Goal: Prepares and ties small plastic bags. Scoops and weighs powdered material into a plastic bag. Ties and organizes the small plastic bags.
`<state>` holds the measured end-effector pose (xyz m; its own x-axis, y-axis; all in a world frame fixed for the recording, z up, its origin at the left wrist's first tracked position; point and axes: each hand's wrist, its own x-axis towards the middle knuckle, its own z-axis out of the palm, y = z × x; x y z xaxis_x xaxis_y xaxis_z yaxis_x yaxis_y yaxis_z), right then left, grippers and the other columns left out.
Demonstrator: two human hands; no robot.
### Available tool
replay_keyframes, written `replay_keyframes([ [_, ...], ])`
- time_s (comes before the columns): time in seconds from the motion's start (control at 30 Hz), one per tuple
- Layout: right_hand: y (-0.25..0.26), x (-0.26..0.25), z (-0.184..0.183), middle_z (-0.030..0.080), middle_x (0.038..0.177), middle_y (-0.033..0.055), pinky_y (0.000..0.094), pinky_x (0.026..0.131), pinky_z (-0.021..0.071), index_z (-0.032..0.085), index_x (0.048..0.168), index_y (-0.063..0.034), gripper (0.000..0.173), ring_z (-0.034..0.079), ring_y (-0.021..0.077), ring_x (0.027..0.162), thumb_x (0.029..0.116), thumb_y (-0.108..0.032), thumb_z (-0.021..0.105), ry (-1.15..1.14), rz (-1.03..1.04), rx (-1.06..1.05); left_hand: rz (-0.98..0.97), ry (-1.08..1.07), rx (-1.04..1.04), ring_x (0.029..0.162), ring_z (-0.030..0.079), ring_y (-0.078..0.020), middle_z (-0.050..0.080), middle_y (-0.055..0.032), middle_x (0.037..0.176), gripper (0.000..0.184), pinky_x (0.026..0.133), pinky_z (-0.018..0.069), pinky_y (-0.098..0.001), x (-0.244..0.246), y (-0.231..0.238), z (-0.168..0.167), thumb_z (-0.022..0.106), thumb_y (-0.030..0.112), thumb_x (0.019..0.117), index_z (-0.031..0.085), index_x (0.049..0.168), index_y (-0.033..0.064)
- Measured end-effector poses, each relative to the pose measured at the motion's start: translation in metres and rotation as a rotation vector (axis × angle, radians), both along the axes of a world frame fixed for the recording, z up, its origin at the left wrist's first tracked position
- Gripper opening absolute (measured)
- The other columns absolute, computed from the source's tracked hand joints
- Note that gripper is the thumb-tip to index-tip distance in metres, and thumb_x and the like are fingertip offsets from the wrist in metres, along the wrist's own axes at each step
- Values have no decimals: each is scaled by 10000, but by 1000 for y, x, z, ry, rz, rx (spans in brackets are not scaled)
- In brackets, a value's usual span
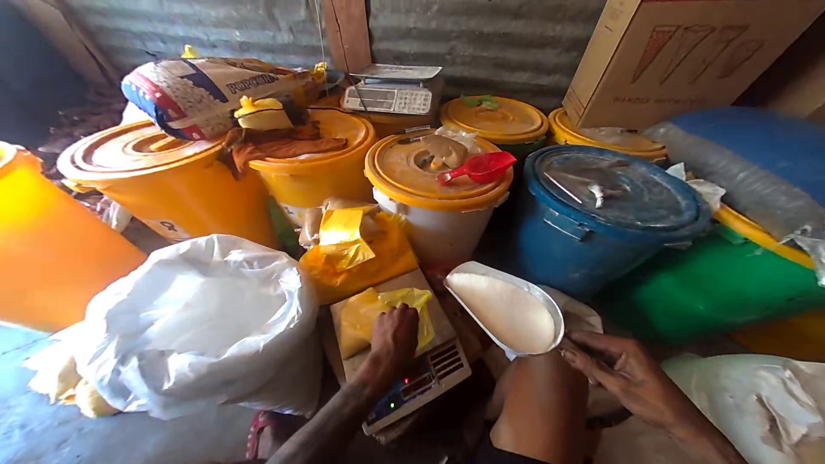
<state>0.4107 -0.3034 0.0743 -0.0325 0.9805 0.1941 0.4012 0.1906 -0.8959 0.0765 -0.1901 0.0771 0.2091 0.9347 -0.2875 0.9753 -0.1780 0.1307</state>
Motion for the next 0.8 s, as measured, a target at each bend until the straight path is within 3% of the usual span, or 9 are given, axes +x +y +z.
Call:
replay_keyframes([
  [0.1,-2,1,-3,744,882,-39,161,617,563,757,1095,-59,281,652,-17,685,928,-278,701,-17,42,-1,8,-182,104,1084,678,-413,668,-187,1262,386,885,547,-633,-38,7,24,559,-8,915,691,1270,67],
  [0.23,3,-8,1,746,893,-46,156,647,563,763,1099,-72,272,650,-20,698,928,-272,696,-20,110,-28,-76,-308,219,1126,677,-364,626,-141,1379,551,907,557,-591,-69,8,37,647,-16,816,647,1357,94],
  [0.43,26,-23,25,743,885,-55,156,670,564,767,1109,-90,275,647,-27,708,941,-297,698,-78,255,-32,-178,-322,156,1217,643,-355,532,-141,1506,746,955,551,-573,-72,-3,49,719,12,766,532,1483,96],
  [0.53,47,-34,54,726,880,-38,182,682,558,760,1103,-96,254,642,-6,716,955,-285,680,-191,340,-117,-188,-374,127,1278,609,-350,479,-156,1556,815,995,539,-549,-65,-10,54,724,8,769,460,1537,78],
  [0.6,66,-48,76,725,917,-2,240,755,573,752,1102,-89,247,665,35,785,973,-278,661,-320,408,-165,-207,-424,139,1293,604,-334,461,-165,1570,846,1006,541,-524,-64,-12,52,722,13,760,432,1553,62],
  [0.67,88,-71,102,734,966,49,360,836,583,747,1119,-83,255,693,119,861,996,-285,653,-502,468,-208,-215,-469,128,1309,597,-306,414,-160,1606,880,1010,546,-489,-66,-11,49,721,24,760,393,1575,63],
  [0.73,109,-106,132,726,995,104,516,877,548,745,1115,-84,265,690,238,931,1014,-303,637,-739,513,-238,-210,-538,112,1196,659,-268,385,-152,1625,901,920,581,-442,-71,-10,46,727,33,754,380,1585,75],
  [0.8,128,-151,161,706,988,150,599,853,514,737,1087,-69,277,670,327,955,1026,-311,618,-983,550,-241,-219,-619,81,1016,700,-216,377,-149,1630,914,807,592,-385,-77,-8,45,731,42,756,371,1595,89],
])
